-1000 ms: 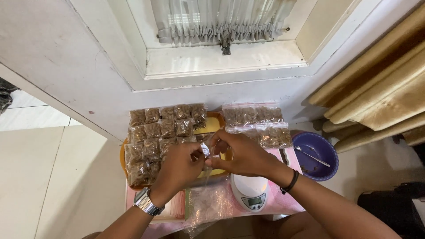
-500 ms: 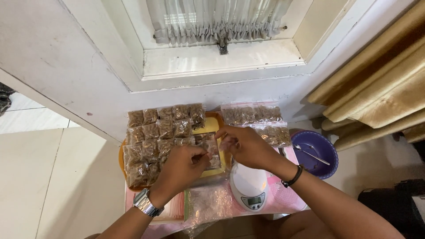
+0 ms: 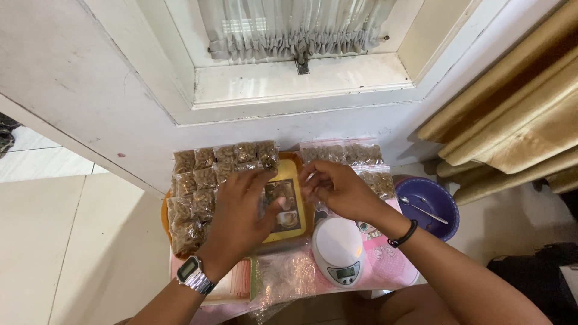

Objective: Weighing and portioning small snacks into plastic bags using a digital scale and organizing them in a tray.

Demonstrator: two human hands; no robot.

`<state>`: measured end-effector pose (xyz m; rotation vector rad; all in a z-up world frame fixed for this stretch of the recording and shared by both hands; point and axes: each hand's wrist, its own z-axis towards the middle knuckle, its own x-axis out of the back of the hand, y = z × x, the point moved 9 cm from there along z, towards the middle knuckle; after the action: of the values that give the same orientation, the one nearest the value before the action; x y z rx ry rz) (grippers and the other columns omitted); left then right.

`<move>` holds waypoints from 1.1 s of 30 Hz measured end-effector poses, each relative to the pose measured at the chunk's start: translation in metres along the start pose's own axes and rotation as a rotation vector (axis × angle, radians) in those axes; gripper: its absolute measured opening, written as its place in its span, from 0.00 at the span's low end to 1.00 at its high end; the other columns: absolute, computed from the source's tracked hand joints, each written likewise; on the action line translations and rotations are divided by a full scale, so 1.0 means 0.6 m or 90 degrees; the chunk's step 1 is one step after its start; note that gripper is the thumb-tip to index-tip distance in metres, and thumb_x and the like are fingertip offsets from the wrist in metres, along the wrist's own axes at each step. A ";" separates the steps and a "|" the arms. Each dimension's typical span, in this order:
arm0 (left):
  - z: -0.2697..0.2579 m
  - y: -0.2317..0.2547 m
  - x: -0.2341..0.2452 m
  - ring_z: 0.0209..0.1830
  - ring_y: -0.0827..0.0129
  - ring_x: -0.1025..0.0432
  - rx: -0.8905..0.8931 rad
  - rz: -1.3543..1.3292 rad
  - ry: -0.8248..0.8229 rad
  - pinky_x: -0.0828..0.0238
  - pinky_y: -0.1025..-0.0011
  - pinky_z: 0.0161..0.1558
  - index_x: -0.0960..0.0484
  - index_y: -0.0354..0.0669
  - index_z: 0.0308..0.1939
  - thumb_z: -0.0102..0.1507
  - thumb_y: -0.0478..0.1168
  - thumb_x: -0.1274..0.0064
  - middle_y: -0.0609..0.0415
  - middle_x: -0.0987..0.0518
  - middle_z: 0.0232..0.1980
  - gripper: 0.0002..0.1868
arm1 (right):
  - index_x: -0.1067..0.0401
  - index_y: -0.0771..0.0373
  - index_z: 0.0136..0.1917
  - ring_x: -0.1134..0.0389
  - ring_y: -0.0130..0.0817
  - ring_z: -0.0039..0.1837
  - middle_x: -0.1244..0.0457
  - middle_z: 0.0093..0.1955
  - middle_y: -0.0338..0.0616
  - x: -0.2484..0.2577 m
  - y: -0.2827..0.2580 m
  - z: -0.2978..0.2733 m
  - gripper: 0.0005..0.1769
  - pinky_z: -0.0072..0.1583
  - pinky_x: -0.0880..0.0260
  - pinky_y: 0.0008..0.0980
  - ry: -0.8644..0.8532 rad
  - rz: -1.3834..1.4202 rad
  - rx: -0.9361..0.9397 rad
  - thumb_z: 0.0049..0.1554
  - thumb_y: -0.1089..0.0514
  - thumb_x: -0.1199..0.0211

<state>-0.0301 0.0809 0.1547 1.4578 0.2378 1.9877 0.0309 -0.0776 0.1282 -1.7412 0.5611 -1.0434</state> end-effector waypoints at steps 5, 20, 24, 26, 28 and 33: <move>-0.005 -0.003 -0.032 0.59 0.37 0.29 0.108 -0.132 -0.137 0.36 0.47 0.59 0.28 0.36 0.66 0.63 0.40 0.46 0.36 0.21 0.55 0.27 | 0.28 0.63 0.58 0.27 0.39 0.46 0.29 0.41 0.52 -0.007 0.005 0.000 0.20 0.47 0.27 0.34 -0.020 0.008 0.009 0.52 0.70 0.45; 0.004 -0.027 -0.020 0.23 0.57 0.22 0.221 -0.224 -0.117 0.28 0.63 0.31 0.15 0.44 0.43 0.64 0.38 0.45 0.47 0.15 0.30 0.06 | 0.26 0.57 0.55 0.36 0.45 0.56 0.37 0.50 0.46 0.036 -0.047 -0.023 0.16 0.59 0.35 0.43 0.252 -0.200 0.232 0.53 0.57 0.30; 0.002 -0.017 -0.022 0.32 0.49 0.19 0.204 -0.220 -0.129 0.25 0.58 0.36 0.16 0.44 0.44 0.64 0.39 0.45 0.44 0.14 0.33 0.07 | 0.19 0.52 0.44 0.36 0.43 0.53 0.35 0.45 0.43 0.012 -0.039 -0.014 0.05 0.58 0.38 0.42 0.202 -0.275 0.268 0.55 0.52 0.30; 0.004 -0.014 -0.018 0.33 0.48 0.19 0.201 -0.220 -0.132 0.24 0.58 0.37 0.16 0.43 0.44 0.64 0.39 0.45 0.43 0.14 0.33 0.07 | 0.20 0.52 0.44 0.35 0.43 0.52 0.34 0.45 0.41 0.009 -0.021 -0.008 0.04 0.57 0.38 0.41 0.197 -0.272 0.263 0.56 0.53 0.32; 0.006 -0.010 -0.013 0.34 0.46 0.18 0.195 -0.221 -0.134 0.23 0.58 0.38 0.16 0.41 0.43 0.65 0.38 0.45 0.42 0.14 0.33 0.07 | 0.21 0.53 0.43 0.35 0.42 0.52 0.33 0.45 0.40 0.008 -0.018 -0.005 0.03 0.55 0.37 0.40 0.193 -0.269 0.258 0.57 0.54 0.33; 0.004 -0.011 -0.011 0.33 0.44 0.18 0.189 -0.220 -0.115 0.25 0.54 0.37 0.16 0.40 0.42 0.64 0.39 0.43 0.42 0.14 0.32 0.07 | 0.27 0.58 0.57 0.34 0.49 0.52 0.34 0.48 0.49 0.036 -0.064 -0.032 0.19 0.56 0.34 0.49 0.291 -0.165 0.275 0.52 0.60 0.31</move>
<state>-0.0243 0.0816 0.1473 1.6404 0.6807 1.5798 0.0223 -0.0886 0.1742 -1.2153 0.3531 -1.6337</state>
